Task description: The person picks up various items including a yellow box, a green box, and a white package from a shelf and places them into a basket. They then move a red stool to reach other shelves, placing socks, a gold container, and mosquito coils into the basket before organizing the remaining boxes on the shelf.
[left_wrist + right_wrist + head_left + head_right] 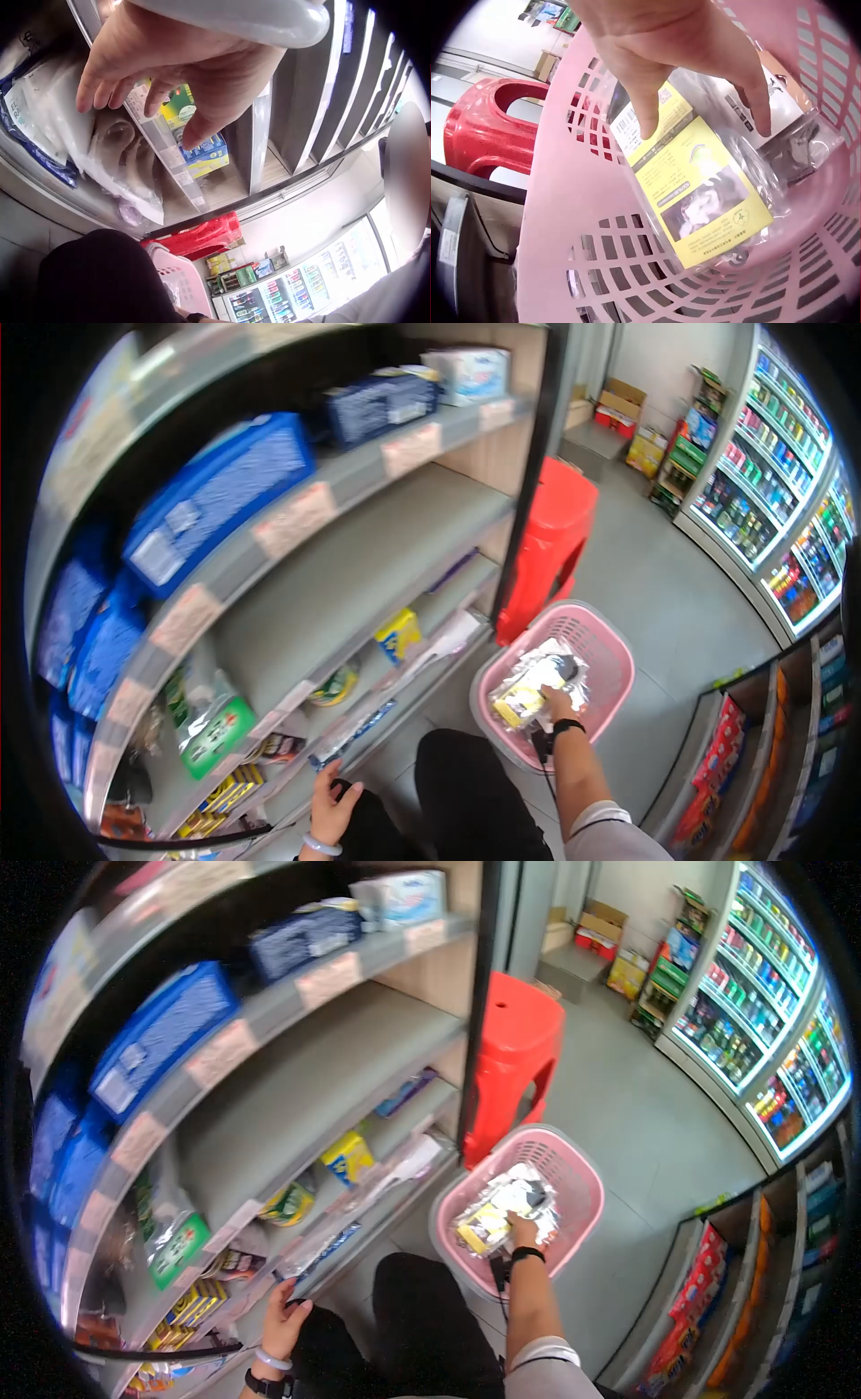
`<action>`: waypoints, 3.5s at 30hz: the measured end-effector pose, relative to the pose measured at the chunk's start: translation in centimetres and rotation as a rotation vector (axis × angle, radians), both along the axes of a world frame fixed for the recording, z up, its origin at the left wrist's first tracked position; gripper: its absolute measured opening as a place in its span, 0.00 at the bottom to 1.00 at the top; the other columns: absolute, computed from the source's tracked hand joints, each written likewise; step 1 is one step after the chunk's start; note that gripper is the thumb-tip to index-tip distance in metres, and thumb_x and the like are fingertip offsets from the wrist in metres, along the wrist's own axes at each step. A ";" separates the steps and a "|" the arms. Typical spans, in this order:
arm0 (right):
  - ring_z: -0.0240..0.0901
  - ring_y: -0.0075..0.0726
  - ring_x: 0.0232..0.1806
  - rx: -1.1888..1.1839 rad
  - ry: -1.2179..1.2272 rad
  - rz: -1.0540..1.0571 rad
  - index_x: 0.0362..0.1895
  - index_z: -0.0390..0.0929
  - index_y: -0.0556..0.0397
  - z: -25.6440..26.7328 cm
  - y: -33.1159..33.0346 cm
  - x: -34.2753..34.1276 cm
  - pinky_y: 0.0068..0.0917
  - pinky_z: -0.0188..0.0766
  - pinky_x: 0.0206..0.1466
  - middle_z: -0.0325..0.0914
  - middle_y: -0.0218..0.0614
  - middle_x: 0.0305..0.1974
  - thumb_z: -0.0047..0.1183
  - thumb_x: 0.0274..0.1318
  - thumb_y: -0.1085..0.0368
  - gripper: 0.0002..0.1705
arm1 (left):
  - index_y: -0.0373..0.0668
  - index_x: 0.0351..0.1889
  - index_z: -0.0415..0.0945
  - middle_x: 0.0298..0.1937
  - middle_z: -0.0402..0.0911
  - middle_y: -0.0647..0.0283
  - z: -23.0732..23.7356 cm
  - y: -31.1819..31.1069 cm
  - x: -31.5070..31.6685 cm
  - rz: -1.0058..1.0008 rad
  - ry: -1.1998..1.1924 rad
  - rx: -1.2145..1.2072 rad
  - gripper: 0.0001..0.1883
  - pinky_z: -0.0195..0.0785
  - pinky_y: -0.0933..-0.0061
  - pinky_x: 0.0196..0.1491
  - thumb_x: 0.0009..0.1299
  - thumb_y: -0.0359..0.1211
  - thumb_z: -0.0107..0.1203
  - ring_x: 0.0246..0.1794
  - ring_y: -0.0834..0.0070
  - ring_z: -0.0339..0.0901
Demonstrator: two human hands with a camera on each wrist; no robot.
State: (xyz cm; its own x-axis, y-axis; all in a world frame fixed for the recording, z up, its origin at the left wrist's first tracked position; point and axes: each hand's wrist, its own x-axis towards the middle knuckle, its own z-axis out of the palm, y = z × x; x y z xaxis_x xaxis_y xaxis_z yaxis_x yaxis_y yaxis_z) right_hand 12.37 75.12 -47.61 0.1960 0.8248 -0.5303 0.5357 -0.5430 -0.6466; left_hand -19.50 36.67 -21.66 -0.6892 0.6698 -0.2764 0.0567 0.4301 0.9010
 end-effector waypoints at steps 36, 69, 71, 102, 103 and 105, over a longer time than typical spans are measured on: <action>0.73 0.32 0.44 -0.279 0.846 0.904 0.47 0.70 0.42 40.5 -21.1 -45.2 0.39 0.77 0.30 0.74 0.27 0.47 0.46 0.60 0.65 0.11 | 0.39 0.65 0.52 0.49 0.75 0.46 15.0 -9.9 -12.0 0.067 0.942 0.076 0.48 0.65 0.61 0.50 0.50 0.46 0.66 0.50 0.53 0.73; 0.78 0.41 0.30 -0.068 0.525 0.009 0.42 0.73 0.68 17.0 -3.3 4.7 0.35 0.76 0.32 0.78 0.44 0.35 0.61 0.42 0.69 0.21 | 0.37 0.54 0.69 0.59 0.67 0.51 12.6 -7.1 -10.7 0.086 1.358 -0.380 0.23 0.48 0.56 0.63 0.67 0.43 0.44 0.65 0.51 0.55; 0.77 0.44 0.34 -0.278 0.499 0.026 0.44 0.74 0.65 12.2 -1.9 6.1 0.38 0.74 0.36 0.78 0.44 0.37 0.64 0.40 0.64 0.25 | 0.36 0.54 0.68 0.60 0.66 0.50 12.7 -7.1 -10.5 0.102 1.258 -0.361 0.21 0.47 0.56 0.64 0.68 0.40 0.42 0.66 0.50 0.54; 0.66 0.48 0.54 0.599 -0.095 0.233 0.54 0.64 0.67 13.3 -1.4 -6.0 0.33 0.63 0.56 0.69 0.54 0.52 0.61 0.40 0.62 0.36 | 0.38 0.54 0.68 0.53 0.71 0.48 12.9 -7.9 -11.6 0.083 1.394 -0.222 0.38 0.59 0.54 0.56 0.59 0.61 0.48 0.59 0.46 0.63; 0.67 0.46 0.54 0.645 0.040 0.328 0.55 0.64 0.66 17.0 -3.1 -8.6 0.33 0.63 0.56 0.69 0.52 0.52 0.60 0.42 0.63 0.35 | 0.38 0.54 0.68 0.53 0.71 0.48 13.1 -8.1 -11.8 0.055 1.378 -0.192 0.39 0.60 0.55 0.56 0.57 0.61 0.50 0.59 0.47 0.63; 0.68 0.43 0.53 0.740 0.226 0.476 0.55 0.65 0.63 23.5 -7.3 -14.3 0.32 0.63 0.56 0.70 0.49 0.52 0.58 0.45 0.66 0.31 | 0.39 0.55 0.68 0.53 0.71 0.49 13.2 -8.5 -12.1 0.035 1.353 -0.159 0.39 0.61 0.55 0.55 0.55 0.61 0.51 0.58 0.48 0.64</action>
State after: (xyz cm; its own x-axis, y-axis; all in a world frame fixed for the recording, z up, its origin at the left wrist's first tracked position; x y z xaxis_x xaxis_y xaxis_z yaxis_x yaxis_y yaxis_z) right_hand -1.93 67.82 -24.09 -0.2973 0.9371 0.1831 0.4149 0.2995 -0.8592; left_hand -31.60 28.12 -8.48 -0.4957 0.6714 0.5508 0.8352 0.5424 0.0905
